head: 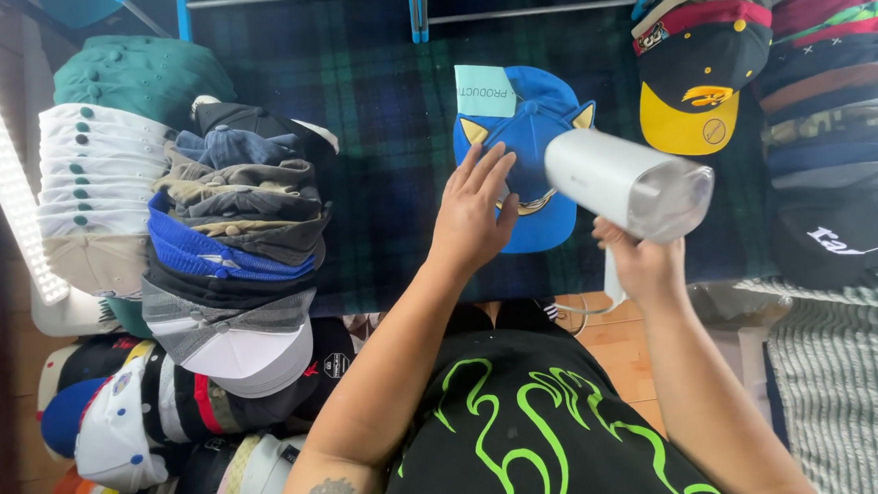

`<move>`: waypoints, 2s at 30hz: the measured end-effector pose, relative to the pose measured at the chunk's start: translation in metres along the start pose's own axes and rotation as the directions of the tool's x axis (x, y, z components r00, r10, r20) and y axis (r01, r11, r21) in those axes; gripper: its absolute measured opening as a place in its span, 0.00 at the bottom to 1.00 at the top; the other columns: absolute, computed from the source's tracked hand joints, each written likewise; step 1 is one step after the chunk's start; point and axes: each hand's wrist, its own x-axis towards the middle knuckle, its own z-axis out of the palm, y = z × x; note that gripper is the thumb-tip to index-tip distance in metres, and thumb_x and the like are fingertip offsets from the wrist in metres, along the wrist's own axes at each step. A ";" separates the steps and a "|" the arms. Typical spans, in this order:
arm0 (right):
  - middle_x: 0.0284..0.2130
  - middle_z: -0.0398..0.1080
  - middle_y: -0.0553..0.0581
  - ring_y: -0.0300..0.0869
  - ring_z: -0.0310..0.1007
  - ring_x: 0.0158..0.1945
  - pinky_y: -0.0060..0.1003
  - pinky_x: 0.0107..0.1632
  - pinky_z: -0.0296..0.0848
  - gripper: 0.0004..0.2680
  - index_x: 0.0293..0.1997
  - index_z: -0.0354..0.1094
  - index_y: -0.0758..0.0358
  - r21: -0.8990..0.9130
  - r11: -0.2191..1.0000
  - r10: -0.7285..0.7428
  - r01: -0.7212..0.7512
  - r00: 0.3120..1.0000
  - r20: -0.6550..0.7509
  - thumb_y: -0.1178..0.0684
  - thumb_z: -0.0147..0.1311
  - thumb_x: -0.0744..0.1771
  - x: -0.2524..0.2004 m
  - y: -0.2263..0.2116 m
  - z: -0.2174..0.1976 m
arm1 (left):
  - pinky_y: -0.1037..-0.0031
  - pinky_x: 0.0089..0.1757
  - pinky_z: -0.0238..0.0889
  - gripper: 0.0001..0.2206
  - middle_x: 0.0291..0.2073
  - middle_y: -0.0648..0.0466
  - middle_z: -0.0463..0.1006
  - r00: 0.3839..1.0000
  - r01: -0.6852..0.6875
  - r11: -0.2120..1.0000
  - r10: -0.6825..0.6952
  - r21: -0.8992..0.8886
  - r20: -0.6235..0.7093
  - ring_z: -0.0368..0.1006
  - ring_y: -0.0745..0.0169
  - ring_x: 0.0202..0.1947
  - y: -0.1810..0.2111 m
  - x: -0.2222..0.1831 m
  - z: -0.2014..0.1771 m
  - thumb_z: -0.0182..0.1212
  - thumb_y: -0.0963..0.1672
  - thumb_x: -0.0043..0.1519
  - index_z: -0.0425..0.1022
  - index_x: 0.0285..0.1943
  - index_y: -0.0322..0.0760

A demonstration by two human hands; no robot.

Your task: Brushing and steaming a blue cap to clean and reshape it

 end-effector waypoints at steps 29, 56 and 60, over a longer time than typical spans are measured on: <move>0.26 0.76 0.62 0.47 0.79 0.25 0.41 0.28 0.79 0.04 0.39 0.73 0.64 0.734 0.503 0.561 -0.456 0.818 0.124 0.55 0.57 0.68 -0.031 0.059 0.044 | 0.51 0.60 0.63 0.22 0.59 0.52 0.73 0.979 -0.197 0.951 0.181 0.236 0.090 0.63 0.45 0.65 0.014 0.054 0.041 0.63 0.46 0.61 0.72 0.66 0.45; 0.25 0.74 0.58 0.44 0.79 0.25 0.42 0.28 0.82 0.05 0.36 0.73 0.62 0.662 0.498 0.658 -0.561 0.741 0.134 0.52 0.58 0.66 0.021 0.093 0.024 | 0.45 0.59 0.59 0.18 0.59 0.52 0.68 0.987 -0.136 0.941 0.102 0.309 0.122 0.59 0.41 0.66 0.029 0.063 0.054 0.67 0.44 0.57 0.76 0.57 0.51; 0.30 0.75 0.59 0.47 0.81 0.32 0.46 0.36 0.82 0.04 0.39 0.71 0.65 0.663 0.517 0.613 -0.542 0.775 0.156 0.55 0.59 0.67 0.010 0.094 0.016 | 0.35 0.65 0.47 0.27 0.73 0.44 0.56 0.985 -0.061 0.928 -0.003 0.367 0.172 0.49 0.27 0.74 0.043 0.037 0.034 0.67 0.44 0.58 0.67 0.69 0.55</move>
